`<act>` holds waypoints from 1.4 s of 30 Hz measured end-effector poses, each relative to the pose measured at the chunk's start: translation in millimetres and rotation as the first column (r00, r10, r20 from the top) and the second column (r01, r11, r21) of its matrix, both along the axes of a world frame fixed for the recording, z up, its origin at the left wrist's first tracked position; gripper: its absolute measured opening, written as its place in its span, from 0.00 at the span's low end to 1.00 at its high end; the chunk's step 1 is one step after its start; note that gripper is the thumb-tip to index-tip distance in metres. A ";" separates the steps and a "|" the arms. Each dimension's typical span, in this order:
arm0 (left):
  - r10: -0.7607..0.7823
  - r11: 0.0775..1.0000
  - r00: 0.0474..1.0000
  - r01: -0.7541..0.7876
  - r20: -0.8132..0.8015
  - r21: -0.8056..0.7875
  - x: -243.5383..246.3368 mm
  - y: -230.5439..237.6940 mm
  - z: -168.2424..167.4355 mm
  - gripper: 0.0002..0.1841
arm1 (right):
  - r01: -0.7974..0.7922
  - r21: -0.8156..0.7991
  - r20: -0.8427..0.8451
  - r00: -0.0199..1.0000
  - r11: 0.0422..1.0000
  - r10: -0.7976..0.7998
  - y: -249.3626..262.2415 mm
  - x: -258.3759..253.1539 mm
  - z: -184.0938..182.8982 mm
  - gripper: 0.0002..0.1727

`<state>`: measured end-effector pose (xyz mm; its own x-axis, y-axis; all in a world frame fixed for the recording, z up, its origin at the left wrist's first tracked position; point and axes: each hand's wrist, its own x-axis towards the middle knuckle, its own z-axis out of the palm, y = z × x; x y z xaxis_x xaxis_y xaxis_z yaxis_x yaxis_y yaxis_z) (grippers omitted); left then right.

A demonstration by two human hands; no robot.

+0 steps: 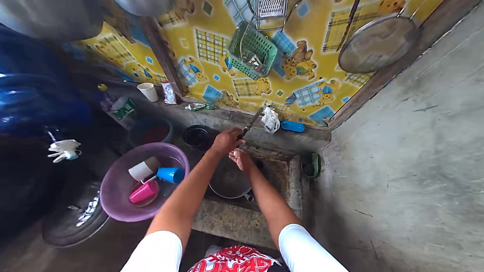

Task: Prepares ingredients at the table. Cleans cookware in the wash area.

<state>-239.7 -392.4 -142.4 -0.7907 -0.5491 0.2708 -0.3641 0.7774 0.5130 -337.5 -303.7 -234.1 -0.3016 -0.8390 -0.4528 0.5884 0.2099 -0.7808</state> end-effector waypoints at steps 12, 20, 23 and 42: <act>0.547 0.114 0.837 -0.048 -0.023 0.992 -4.7 42.2 -116.0 0.17 | 0.290 0.191 -0.450 0.875 0.938 -0.179 7.6 24.1 -13.3 0.14; 0.302 0.243 0.951 -0.151 0.074 0.958 -6.7 32.9 -109.4 0.18 | 0.210 0.387 -0.775 0.601 0.898 0.193 5.8 34.0 11.7 0.17; 0.171 0.331 0.984 -0.108 0.052 0.937 -4.5 23.5 -110.2 0.20 | 0.215 0.349 -0.794 0.584 0.912 0.167 6.2 30.2 8.9 0.19; -0.026 0.988 0.984 -0.002 0.177 0.157 16.4 0.5 22.7 0.26 | 0.157 0.272 -0.488 0.873 0.949 -0.005 2.7 31.2 9.9 0.19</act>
<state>-223.3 -391.9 -119.6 -0.8251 -0.5638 0.0372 -0.4518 0.6979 0.5557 -306.3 -301.0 -224.2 -0.6045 -0.6528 -0.4566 0.1862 0.4415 -0.8777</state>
